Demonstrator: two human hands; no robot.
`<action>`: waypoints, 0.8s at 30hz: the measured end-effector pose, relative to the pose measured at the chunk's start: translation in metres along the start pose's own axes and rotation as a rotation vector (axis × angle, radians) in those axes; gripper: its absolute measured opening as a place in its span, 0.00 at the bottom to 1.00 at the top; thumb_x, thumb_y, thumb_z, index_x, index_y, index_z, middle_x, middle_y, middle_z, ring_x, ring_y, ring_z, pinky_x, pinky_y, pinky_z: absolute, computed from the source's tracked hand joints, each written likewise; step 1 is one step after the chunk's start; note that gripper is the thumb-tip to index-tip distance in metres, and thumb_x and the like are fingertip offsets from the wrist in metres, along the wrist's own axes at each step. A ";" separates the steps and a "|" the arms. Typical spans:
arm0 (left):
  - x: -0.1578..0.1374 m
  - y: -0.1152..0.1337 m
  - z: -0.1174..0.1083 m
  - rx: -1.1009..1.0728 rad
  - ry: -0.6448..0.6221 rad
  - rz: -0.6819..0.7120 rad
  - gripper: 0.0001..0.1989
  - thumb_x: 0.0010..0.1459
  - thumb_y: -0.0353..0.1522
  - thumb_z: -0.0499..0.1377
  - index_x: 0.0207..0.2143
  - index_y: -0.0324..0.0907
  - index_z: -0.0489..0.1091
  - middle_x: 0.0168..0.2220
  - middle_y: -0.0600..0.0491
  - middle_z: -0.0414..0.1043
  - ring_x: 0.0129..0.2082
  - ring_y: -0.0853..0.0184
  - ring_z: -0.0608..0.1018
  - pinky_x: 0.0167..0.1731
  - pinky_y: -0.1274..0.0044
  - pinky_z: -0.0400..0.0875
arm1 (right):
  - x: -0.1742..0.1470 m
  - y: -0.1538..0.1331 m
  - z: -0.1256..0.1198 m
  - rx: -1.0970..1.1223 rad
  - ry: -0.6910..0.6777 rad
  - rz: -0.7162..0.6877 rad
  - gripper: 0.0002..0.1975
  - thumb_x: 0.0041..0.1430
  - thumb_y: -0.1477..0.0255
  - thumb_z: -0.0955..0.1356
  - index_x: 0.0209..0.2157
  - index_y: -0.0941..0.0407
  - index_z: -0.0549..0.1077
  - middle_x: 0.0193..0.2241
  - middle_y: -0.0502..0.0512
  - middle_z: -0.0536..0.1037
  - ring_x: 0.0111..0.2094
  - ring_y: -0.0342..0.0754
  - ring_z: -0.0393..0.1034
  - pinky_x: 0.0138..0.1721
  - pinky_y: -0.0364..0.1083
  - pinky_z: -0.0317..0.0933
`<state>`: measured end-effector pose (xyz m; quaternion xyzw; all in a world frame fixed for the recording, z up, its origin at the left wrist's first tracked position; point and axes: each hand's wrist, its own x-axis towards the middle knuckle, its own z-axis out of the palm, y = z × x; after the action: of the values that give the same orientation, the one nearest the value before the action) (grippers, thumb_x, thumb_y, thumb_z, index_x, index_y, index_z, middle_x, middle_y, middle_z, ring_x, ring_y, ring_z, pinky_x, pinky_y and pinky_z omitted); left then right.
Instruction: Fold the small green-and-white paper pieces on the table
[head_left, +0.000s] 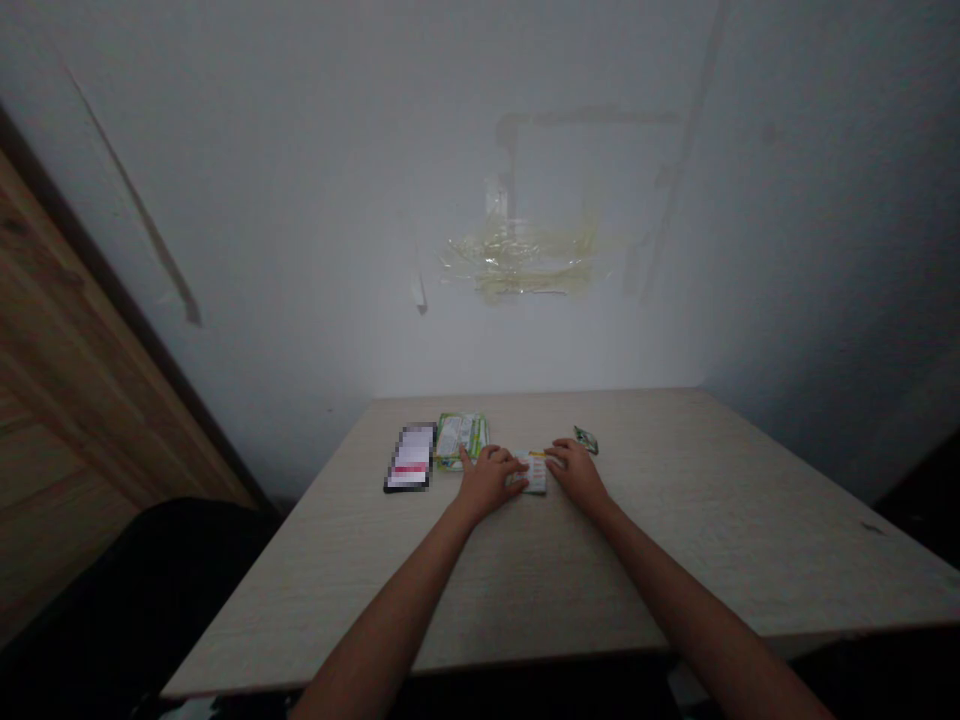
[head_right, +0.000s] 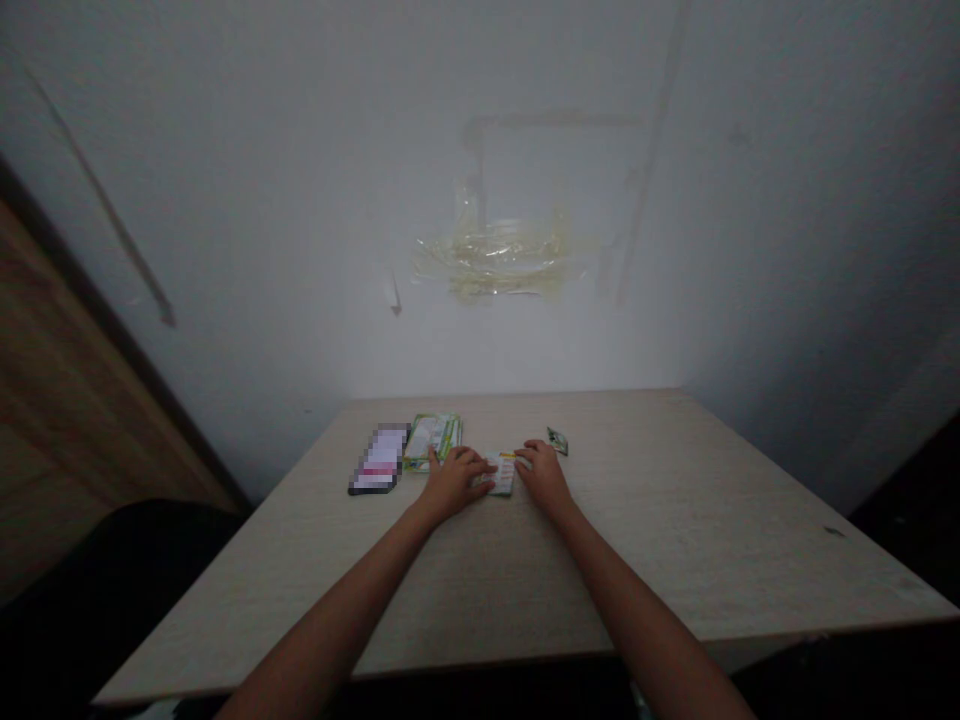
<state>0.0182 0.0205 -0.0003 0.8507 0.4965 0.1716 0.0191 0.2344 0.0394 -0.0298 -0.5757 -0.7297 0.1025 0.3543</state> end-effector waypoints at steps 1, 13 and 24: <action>0.000 0.000 0.000 -0.002 0.002 0.002 0.15 0.59 0.46 0.58 0.49 0.62 0.72 0.51 0.55 0.72 0.59 0.53 0.64 0.56 0.36 0.30 | 0.000 0.000 -0.001 0.023 -0.006 -0.011 0.12 0.59 0.73 0.66 0.42 0.59 0.79 0.49 0.62 0.73 0.52 0.52 0.65 0.58 0.49 0.56; 0.000 0.000 0.001 -0.037 -0.002 -0.014 0.15 0.59 0.46 0.58 0.49 0.61 0.72 0.51 0.55 0.72 0.59 0.53 0.63 0.57 0.38 0.26 | 0.001 -0.002 -0.003 0.034 -0.041 0.003 0.09 0.56 0.71 0.68 0.35 0.57 0.81 0.44 0.61 0.75 0.49 0.52 0.68 0.55 0.50 0.58; 0.000 -0.002 0.002 -0.027 0.006 -0.003 0.16 0.59 0.46 0.58 0.49 0.62 0.72 0.50 0.54 0.72 0.59 0.52 0.63 0.56 0.37 0.28 | -0.002 -0.005 -0.014 0.060 -0.127 -0.008 0.12 0.51 0.73 0.71 0.39 0.57 0.81 0.49 0.62 0.74 0.52 0.54 0.67 0.58 0.51 0.56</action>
<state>0.0169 0.0215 -0.0025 0.8490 0.4956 0.1809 0.0296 0.2393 0.0319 -0.0177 -0.5542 -0.7498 0.1590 0.3247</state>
